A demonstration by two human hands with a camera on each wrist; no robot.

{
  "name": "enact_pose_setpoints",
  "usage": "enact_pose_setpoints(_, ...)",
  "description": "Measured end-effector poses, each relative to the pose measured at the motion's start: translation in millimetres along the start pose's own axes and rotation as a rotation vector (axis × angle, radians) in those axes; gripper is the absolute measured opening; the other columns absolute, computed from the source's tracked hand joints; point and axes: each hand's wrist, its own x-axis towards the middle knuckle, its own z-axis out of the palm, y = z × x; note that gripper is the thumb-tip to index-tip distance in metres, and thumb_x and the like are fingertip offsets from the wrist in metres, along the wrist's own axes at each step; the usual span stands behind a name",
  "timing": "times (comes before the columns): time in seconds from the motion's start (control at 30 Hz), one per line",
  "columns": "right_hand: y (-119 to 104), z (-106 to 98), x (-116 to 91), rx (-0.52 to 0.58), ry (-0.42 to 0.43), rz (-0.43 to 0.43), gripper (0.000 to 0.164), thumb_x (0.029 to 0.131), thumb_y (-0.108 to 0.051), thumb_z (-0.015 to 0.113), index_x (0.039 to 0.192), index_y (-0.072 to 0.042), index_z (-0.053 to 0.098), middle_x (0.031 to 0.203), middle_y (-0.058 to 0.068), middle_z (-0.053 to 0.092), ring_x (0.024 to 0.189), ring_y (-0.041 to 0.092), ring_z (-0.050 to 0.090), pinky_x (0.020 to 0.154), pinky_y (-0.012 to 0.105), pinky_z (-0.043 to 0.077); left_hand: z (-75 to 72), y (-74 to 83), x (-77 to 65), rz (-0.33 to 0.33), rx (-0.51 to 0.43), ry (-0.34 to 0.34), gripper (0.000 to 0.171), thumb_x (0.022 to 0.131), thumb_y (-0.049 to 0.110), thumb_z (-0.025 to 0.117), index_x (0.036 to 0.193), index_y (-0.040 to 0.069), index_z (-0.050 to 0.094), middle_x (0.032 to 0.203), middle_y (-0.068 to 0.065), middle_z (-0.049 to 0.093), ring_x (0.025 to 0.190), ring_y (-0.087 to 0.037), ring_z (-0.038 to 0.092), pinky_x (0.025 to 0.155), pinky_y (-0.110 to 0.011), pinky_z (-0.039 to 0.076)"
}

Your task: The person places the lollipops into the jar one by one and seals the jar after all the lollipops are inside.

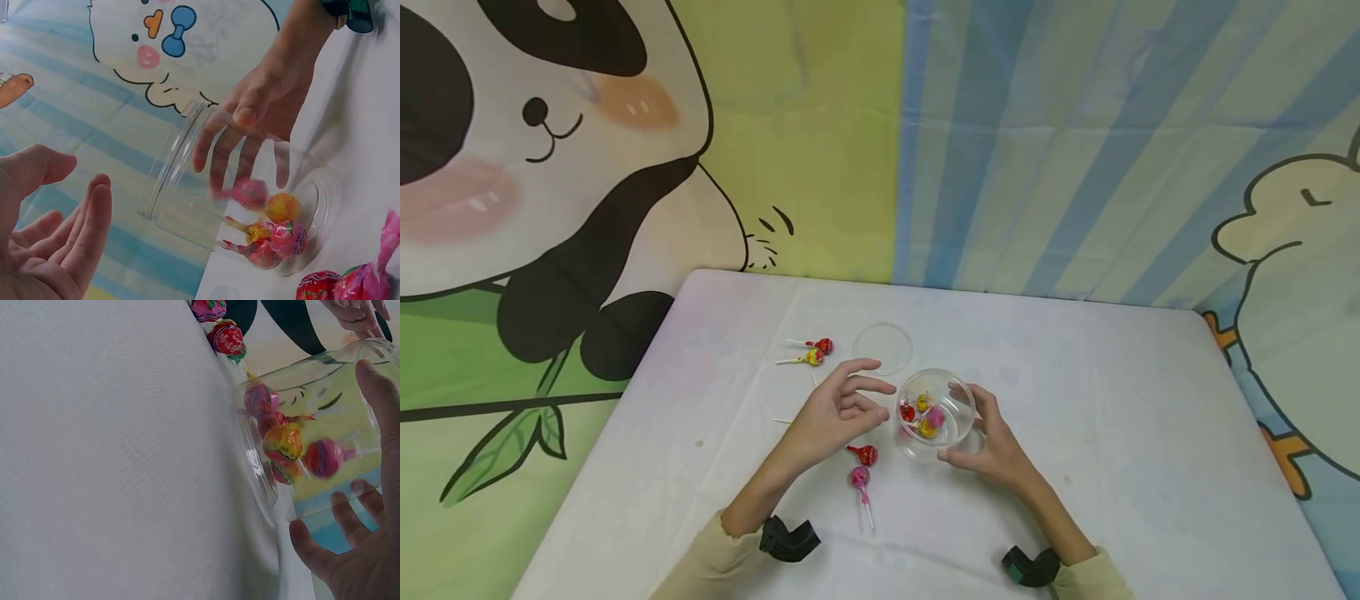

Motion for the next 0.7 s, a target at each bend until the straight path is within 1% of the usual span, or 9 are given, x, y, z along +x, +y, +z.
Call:
enact_pose_setpoints(0.1,1,1,0,-0.003,0.005,0.004,0.096,0.068,-0.014,0.087,0.143,-0.007,0.027,0.146,0.017,0.046,0.136,0.038,0.040,0.095,0.062,0.047,-1.0,1.4,-1.2,0.003,0.015,0.010,0.063,0.088,0.018,0.072,0.141,0.024,0.038,0.127,-0.011,0.063,0.094,-0.014,0.070,0.081,-0.025,0.058)
enact_pose_setpoints(0.23,2,1,-1,-0.021,0.009,0.016,0.096,0.068,-0.014,0.087,0.143,-0.009,0.027,0.147,0.015,0.045,0.136,0.039,0.039,0.096,0.061,0.047,-4.5,1.3,-4.3,-0.001,0.022,0.038,0.064,0.087,0.017,0.072,0.142,0.022,0.038,0.126,-0.011,0.063,0.092,-0.014,0.070,0.081,-0.025,0.058)
enact_pose_setpoints(0.3,1,1,-1,-0.014,0.006,0.023,0.096,0.069,-0.015,0.087,0.143,-0.010,0.027,0.147,0.014,0.045,0.137,0.038,0.039,0.097,0.062,0.046,-6.2,0.0,-5.8,-0.005,0.018,0.049,0.064,0.087,0.017,0.072,0.141,0.021,0.038,0.126,-0.014,0.062,0.091,-0.014,0.070,0.081,-0.024,0.058)
enact_pose_setpoints(0.47,-1,1,-1,0.009,-0.003,0.034,0.096,0.069,-0.015,0.086,0.143,-0.008,0.027,0.148,0.012,0.044,0.139,0.037,0.037,0.100,0.063,0.044,-10.4,-6.7,-9.0,-0.021,0.020,0.067,0.062,0.088,0.016,0.072,0.141,0.021,0.039,0.126,-0.017,0.062,0.090,-0.014,0.070,0.081,-0.024,0.058)
enact_pose_setpoints(0.57,0,1,-1,0.008,-0.003,0.032,0.096,0.069,-0.015,0.087,0.143,-0.007,0.027,0.148,0.012,0.044,0.139,0.037,0.037,0.100,0.063,0.044,-13.2,-12.2,-11.4,-0.038,0.036,0.079,0.061,0.088,0.016,0.071,0.140,0.021,0.040,0.124,-0.014,0.063,0.090,-0.014,0.070,0.081,-0.024,0.058)
enact_pose_setpoints(0.7,0,1,-1,0.003,-0.005,0.027,0.096,0.069,-0.015,0.087,0.143,-0.008,0.027,0.148,0.013,0.044,0.139,0.039,0.037,0.099,0.063,0.044,-18.1,-17.8,-15.7,-0.049,0.032,0.100,0.061,0.088,0.015,0.071,0.140,0.020,0.040,0.126,-0.018,0.062,0.090,-0.014,0.070,0.080,-0.023,0.057)
